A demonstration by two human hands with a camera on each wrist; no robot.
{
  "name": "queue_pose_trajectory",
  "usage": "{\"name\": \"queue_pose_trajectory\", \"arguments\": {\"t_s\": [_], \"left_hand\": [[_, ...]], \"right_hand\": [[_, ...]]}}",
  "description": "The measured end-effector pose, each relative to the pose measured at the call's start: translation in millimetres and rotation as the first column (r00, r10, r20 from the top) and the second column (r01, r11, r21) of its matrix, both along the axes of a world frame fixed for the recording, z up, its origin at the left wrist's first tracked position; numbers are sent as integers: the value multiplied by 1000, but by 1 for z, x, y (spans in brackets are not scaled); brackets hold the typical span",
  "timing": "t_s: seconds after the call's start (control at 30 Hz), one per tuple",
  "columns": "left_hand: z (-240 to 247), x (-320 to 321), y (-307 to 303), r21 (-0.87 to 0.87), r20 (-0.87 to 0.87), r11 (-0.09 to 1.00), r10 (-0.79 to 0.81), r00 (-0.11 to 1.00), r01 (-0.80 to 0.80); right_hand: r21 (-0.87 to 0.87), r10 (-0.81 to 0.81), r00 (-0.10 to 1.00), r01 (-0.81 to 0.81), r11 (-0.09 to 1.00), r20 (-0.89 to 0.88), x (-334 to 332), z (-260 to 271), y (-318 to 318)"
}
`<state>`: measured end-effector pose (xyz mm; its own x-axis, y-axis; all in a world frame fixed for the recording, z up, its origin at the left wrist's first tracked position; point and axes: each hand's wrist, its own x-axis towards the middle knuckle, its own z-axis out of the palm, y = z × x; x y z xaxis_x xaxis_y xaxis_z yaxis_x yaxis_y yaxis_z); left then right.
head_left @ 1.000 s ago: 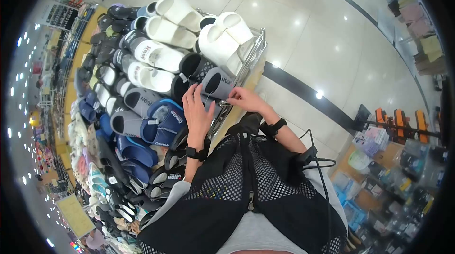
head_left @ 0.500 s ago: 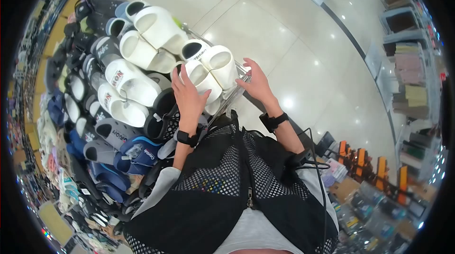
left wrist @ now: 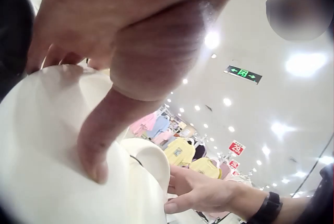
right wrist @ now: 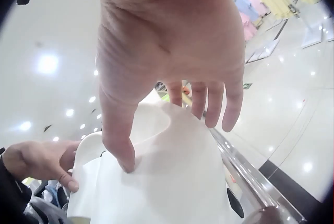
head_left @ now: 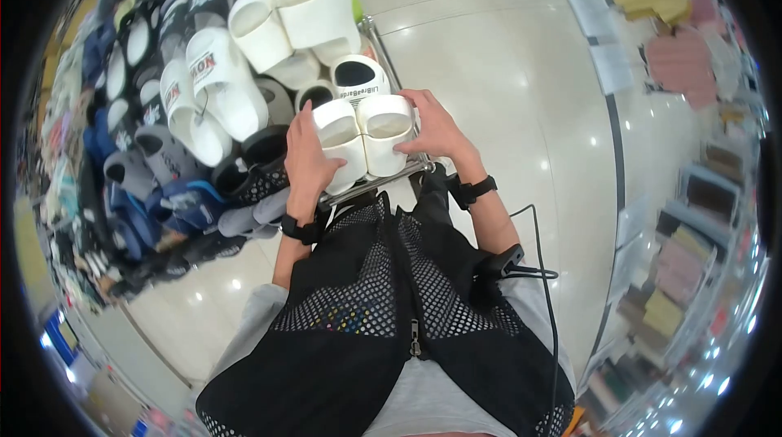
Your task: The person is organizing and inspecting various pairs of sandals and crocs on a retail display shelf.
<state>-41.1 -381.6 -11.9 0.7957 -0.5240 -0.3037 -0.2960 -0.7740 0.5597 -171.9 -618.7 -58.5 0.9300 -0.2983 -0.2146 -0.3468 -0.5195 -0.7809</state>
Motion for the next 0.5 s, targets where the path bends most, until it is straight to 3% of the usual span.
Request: {"name": "queue_pose_trajectory", "arguments": {"t_s": [0.13,0.2,0.27,0.37,0.43,0.5], "left_hand": [[-14,-8,-3,35,108,988,146,983,-151],[-28,-19,-3,23,122,973,227,966,-231],[-38,-7,0,-66,219,975,221,950,-212],[-32,-13,-16,53,206,946,304,930,-320],[-32,-11,-21,116,232,929,318,919,-351],[-23,-14,-29,198,253,899,339,906,-391]], "right_hand": [[-38,167,985,-166,985,42,24,-13,2],[-78,233,967,-241,967,-99,22,-15,-1],[-119,303,952,-306,945,-38,29,-12,-12],[-120,368,929,-362,924,29,16,-20,-27],[-16,436,887,-439,899,151,11,-36,-39],[34,479,862,-490,871,165,4,-44,-57]]}}
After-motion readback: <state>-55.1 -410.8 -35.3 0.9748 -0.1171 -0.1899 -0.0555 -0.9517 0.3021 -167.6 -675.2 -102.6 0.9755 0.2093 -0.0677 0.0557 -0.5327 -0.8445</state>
